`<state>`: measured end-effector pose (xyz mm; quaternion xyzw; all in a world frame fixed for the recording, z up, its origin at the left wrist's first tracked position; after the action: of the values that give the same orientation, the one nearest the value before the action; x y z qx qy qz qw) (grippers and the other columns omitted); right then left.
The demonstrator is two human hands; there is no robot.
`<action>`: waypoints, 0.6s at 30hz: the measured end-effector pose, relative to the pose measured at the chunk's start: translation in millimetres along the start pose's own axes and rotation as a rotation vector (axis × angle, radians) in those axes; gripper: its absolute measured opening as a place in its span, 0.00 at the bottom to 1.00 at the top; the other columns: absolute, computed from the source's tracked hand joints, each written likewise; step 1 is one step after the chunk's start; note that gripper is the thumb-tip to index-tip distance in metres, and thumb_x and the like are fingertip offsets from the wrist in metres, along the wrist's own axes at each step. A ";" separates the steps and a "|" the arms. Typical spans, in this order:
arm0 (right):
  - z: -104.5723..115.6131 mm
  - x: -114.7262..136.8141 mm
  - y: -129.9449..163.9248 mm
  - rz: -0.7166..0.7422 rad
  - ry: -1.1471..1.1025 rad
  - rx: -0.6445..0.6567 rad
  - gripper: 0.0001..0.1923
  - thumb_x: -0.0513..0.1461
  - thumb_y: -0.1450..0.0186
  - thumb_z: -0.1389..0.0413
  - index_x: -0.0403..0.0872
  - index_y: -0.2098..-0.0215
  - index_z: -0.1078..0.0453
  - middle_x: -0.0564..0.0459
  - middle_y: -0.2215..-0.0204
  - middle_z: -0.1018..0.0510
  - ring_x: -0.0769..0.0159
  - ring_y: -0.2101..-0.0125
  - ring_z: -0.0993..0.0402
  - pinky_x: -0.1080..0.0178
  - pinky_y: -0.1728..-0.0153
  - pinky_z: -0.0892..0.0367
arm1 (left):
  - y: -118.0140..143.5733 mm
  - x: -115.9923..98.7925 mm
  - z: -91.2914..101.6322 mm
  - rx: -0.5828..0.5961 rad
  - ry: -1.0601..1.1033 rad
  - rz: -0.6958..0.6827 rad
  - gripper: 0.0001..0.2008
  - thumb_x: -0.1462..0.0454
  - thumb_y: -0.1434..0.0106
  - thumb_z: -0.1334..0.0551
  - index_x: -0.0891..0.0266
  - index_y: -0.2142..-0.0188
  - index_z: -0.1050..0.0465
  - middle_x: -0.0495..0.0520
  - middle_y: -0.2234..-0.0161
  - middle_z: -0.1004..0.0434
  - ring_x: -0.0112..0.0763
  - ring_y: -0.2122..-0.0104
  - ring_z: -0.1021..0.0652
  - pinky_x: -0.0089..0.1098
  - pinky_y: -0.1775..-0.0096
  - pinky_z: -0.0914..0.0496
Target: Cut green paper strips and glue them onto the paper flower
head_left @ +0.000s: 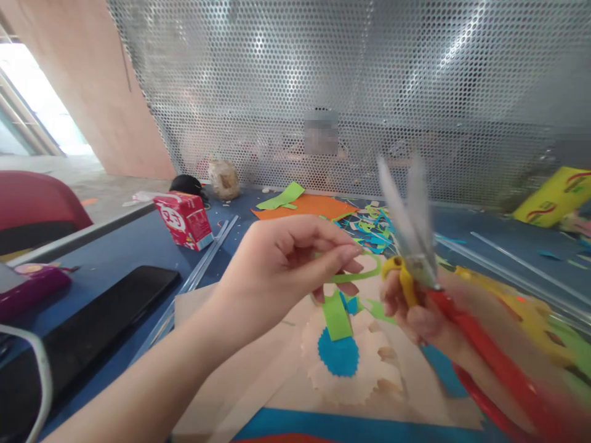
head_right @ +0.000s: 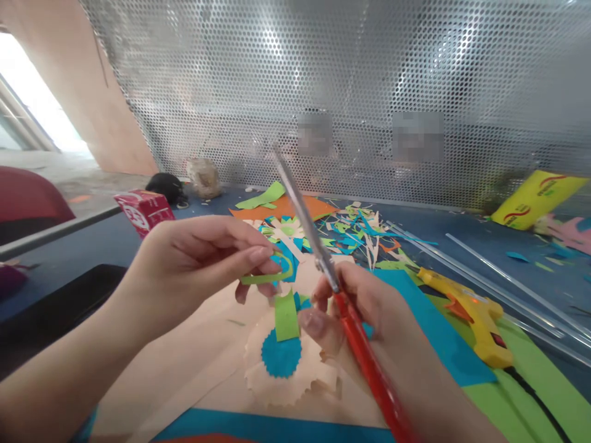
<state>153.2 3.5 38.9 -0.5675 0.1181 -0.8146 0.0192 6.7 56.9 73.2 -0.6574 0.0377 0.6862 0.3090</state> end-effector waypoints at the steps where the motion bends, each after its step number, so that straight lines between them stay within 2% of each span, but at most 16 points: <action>1: -1.4 -1.9 0.3 -0.012 0.017 0.007 0.15 0.52 0.45 0.45 0.50 0.76 0.37 0.59 0.81 0.35 0.70 0.81 0.36 0.72 0.84 0.36 | -0.3 -2.7 3.1 -0.012 0.010 -0.015 0.02 0.65 0.42 0.39 0.60 0.70 0.28 0.46 0.74 0.22 0.26 0.76 0.21 0.19 0.80 0.31; 7: -12.6 -6.9 0.1 0.045 0.136 0.166 0.13 0.50 0.45 0.44 0.50 0.75 0.36 0.60 0.80 0.36 0.73 0.81 0.40 0.73 0.82 0.40 | 0.5 -14.9 14.9 -0.093 -0.025 -0.107 0.03 0.65 0.42 0.38 0.62 0.71 0.29 0.46 0.75 0.23 0.23 0.79 0.23 0.18 0.80 0.32; 12: -10.4 -10.2 2.2 0.058 0.135 0.106 0.17 0.54 0.42 0.48 0.50 0.73 0.36 0.59 0.80 0.36 0.71 0.81 0.40 0.71 0.83 0.41 | 0.8 -15.9 15.3 -0.107 -0.044 -0.118 0.03 0.65 0.43 0.38 0.62 0.72 0.29 0.46 0.75 0.24 0.23 0.79 0.23 0.18 0.80 0.31; 18: -10.6 -18.4 0.7 0.056 0.138 0.089 0.13 0.51 0.44 0.44 0.52 0.74 0.36 0.61 0.82 0.37 0.71 0.83 0.39 0.71 0.84 0.41 | 0.7 -18.4 16.3 -0.122 -0.049 -0.112 0.02 0.66 0.43 0.39 0.63 0.71 0.28 0.46 0.76 0.24 0.23 0.80 0.23 0.19 0.81 0.31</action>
<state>149.9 7.7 18.4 -0.5052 0.0985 -0.8554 0.0588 -9.0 56.9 92.1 -0.6590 -0.0486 0.6849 0.3069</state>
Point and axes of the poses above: each hand's wrist, its own y-axis away from the middle knuckle, its own z-axis out of the back of the hand, x = y × z, the point moved 7 cm from there along -y, towards the middle knuckle
